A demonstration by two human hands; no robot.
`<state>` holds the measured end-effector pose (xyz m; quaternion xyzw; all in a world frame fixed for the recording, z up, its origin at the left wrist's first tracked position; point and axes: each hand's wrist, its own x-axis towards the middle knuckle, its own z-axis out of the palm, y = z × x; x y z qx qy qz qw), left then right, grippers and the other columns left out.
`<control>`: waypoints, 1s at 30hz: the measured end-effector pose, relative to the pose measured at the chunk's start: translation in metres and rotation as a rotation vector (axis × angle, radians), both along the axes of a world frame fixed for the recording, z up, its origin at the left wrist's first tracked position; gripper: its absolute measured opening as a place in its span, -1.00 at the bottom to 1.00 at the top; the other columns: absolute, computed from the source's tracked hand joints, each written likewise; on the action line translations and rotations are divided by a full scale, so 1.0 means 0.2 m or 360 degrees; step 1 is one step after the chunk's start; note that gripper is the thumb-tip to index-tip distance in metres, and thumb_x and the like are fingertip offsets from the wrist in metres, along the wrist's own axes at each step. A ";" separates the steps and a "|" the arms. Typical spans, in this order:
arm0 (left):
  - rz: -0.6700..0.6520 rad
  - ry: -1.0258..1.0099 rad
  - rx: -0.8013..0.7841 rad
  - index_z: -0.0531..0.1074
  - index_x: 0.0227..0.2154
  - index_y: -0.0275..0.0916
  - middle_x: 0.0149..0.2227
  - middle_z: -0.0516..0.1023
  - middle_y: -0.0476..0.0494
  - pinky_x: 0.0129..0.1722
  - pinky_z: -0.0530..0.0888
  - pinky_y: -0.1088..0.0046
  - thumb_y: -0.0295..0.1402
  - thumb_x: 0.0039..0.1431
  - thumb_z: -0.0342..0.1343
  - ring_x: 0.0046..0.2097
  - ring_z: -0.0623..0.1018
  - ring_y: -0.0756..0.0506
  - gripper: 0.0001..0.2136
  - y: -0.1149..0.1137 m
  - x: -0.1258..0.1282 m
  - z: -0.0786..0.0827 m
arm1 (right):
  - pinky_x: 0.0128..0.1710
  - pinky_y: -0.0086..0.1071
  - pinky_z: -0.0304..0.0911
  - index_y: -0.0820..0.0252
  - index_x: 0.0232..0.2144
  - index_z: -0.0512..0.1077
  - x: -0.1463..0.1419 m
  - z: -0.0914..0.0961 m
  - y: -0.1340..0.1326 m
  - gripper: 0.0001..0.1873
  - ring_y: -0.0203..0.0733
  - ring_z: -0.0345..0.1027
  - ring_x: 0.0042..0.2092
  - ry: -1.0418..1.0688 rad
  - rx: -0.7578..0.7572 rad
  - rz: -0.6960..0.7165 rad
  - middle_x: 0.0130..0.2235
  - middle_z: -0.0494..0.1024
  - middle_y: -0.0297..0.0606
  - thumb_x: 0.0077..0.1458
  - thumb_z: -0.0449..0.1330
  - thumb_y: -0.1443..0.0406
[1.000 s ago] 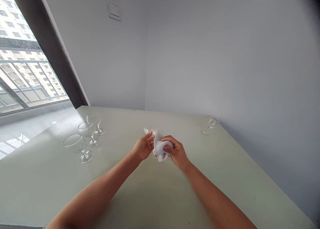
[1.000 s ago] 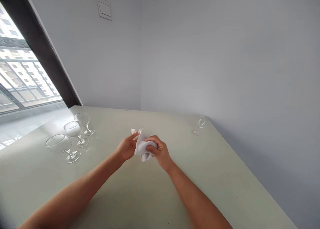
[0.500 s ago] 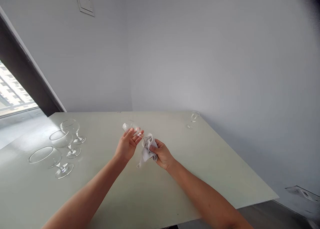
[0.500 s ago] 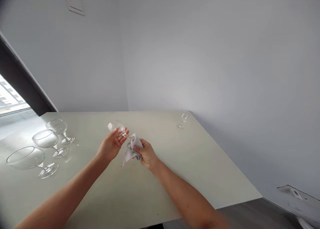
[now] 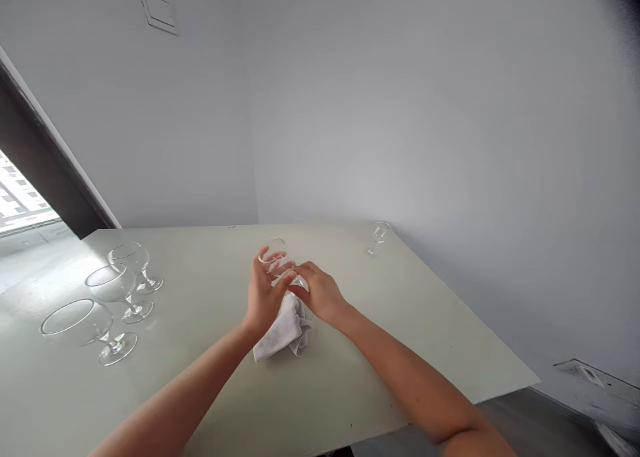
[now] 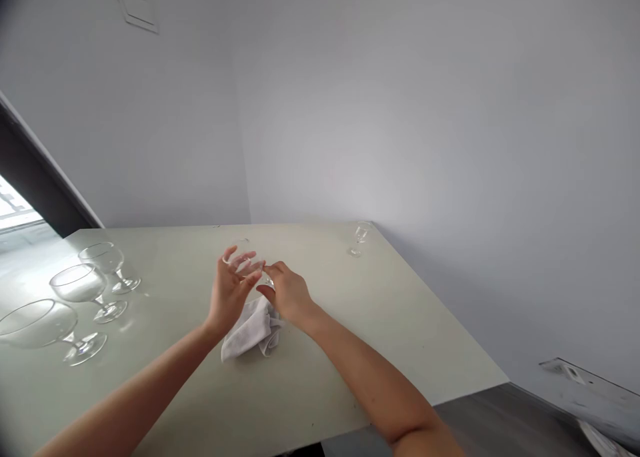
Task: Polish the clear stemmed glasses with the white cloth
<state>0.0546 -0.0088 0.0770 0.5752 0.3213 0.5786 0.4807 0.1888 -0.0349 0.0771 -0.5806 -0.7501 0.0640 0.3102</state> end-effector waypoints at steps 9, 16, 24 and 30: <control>0.0007 0.1053 0.0296 -0.10 0.16 -0.01 0.15 0.19 -0.19 0.06 0.23 0.12 -0.25 0.07 0.04 0.16 0.21 -0.19 -0.38 0.01 -0.03 -0.06 | -0.31 -0.42 0.18 0.18 -0.28 0.41 0.30 -0.25 0.26 -0.77 -0.25 0.35 -0.35 0.0549 -0.0158 -0.0499 -0.35 0.51 -0.29 0.01 0.07 0.22; 0.0058 0.1384 0.0068 0.06 0.08 -0.03 0.05 0.32 -0.10 -0.03 0.33 0.24 -0.22 0.12 -0.08 0.03 0.37 -0.13 -0.56 0.00 -0.26 -0.39 | -0.33 -0.41 0.18 0.23 -0.38 0.40 0.77 -0.38 0.44 -0.78 -0.21 0.35 -0.34 0.0624 -0.0150 -0.0975 -0.39 0.49 -0.24 -0.03 -0.02 0.30; 0.0044 0.1424 -0.0042 0.12 0.03 -0.04 0.00 0.38 -0.05 -0.04 0.33 0.30 -0.27 0.11 -0.08 0.02 0.37 -0.09 -0.61 0.01 -0.27 -0.44 | -0.35 -0.43 0.16 0.20 -0.38 0.42 0.87 -0.41 0.54 -0.80 -0.22 0.36 -0.34 0.0614 -0.0153 -0.1152 -0.38 0.50 -0.22 -0.05 0.02 0.30; 0.0012 0.1371 -0.0084 0.14 0.01 -0.06 0.00 0.38 -0.06 -0.02 0.30 0.32 -0.31 0.10 -0.06 0.02 0.37 -0.07 -0.62 0.01 -0.27 -0.43 | -0.36 -0.43 0.17 0.21 -0.37 0.42 0.88 -0.43 0.59 -0.80 -0.22 0.35 -0.35 0.0621 -0.0177 -0.1169 -0.38 0.49 -0.21 -0.05 0.05 0.29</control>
